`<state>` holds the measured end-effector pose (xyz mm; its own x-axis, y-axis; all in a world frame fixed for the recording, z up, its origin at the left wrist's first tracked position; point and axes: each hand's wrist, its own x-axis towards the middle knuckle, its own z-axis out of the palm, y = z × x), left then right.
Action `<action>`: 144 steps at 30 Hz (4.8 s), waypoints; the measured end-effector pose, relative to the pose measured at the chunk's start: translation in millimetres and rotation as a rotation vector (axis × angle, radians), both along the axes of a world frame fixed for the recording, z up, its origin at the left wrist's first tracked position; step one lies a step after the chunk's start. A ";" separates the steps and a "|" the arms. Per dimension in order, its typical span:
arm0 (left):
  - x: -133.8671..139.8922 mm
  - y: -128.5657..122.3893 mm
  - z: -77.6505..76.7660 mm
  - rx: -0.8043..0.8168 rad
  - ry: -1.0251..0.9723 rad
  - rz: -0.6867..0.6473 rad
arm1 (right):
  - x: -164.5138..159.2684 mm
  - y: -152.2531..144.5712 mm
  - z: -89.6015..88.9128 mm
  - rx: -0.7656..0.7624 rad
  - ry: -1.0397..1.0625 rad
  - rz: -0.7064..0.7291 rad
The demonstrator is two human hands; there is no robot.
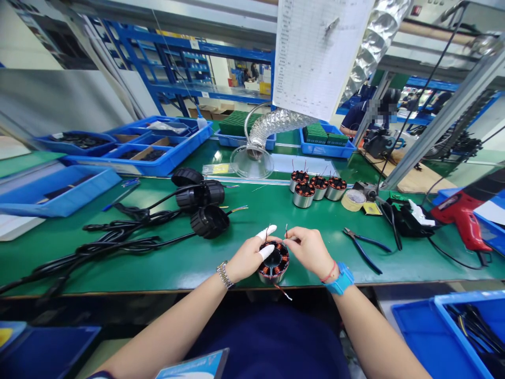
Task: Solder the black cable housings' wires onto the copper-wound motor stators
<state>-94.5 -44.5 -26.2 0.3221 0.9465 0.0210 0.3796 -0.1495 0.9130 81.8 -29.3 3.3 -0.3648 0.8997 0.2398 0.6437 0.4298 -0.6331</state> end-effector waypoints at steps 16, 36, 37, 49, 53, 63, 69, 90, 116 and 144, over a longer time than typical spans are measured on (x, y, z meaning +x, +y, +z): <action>-31.9 -52.7 -30.5 0.690 0.044 -0.039 | 22.8 -56.9 -0.3 0.323 -0.090 0.509; -4.2 -45.0 -13.7 0.516 -0.039 -0.019 | -28.6 -25.9 27.0 0.275 -0.137 0.439; -4.1 -45.4 -13.1 0.503 -0.031 -0.018 | -30.2 -26.5 27.2 0.241 -0.126 0.407; -4.5 -40.5 -17.5 0.482 -0.213 -0.033 | -22.7 -22.8 32.1 -0.203 0.183 0.248; -3.3 -40.1 -14.2 0.458 -0.146 -0.030 | -28.8 -24.5 26.6 -0.199 0.271 0.201; -22.3 -48.2 -37.5 0.497 -0.108 0.099 | 4.6 -49.7 34.8 0.317 -0.063 0.159; -33.2 -16.6 -41.3 0.232 -0.026 -0.134 | 15.9 -69.4 31.1 0.756 -0.402 0.624; -6.2 -43.4 0.4 -0.330 -0.715 -0.248 | 5.0 -26.4 56.5 1.037 -0.675 0.829; -36.8 -16.1 1.5 1.379 0.346 0.230 | -23.8 -70.8 -4.0 -0.925 0.926 0.035; -5.8 -49.4 -15.5 0.839 0.177 0.239 | -0.5 -32.8 9.4 0.272 -0.024 0.260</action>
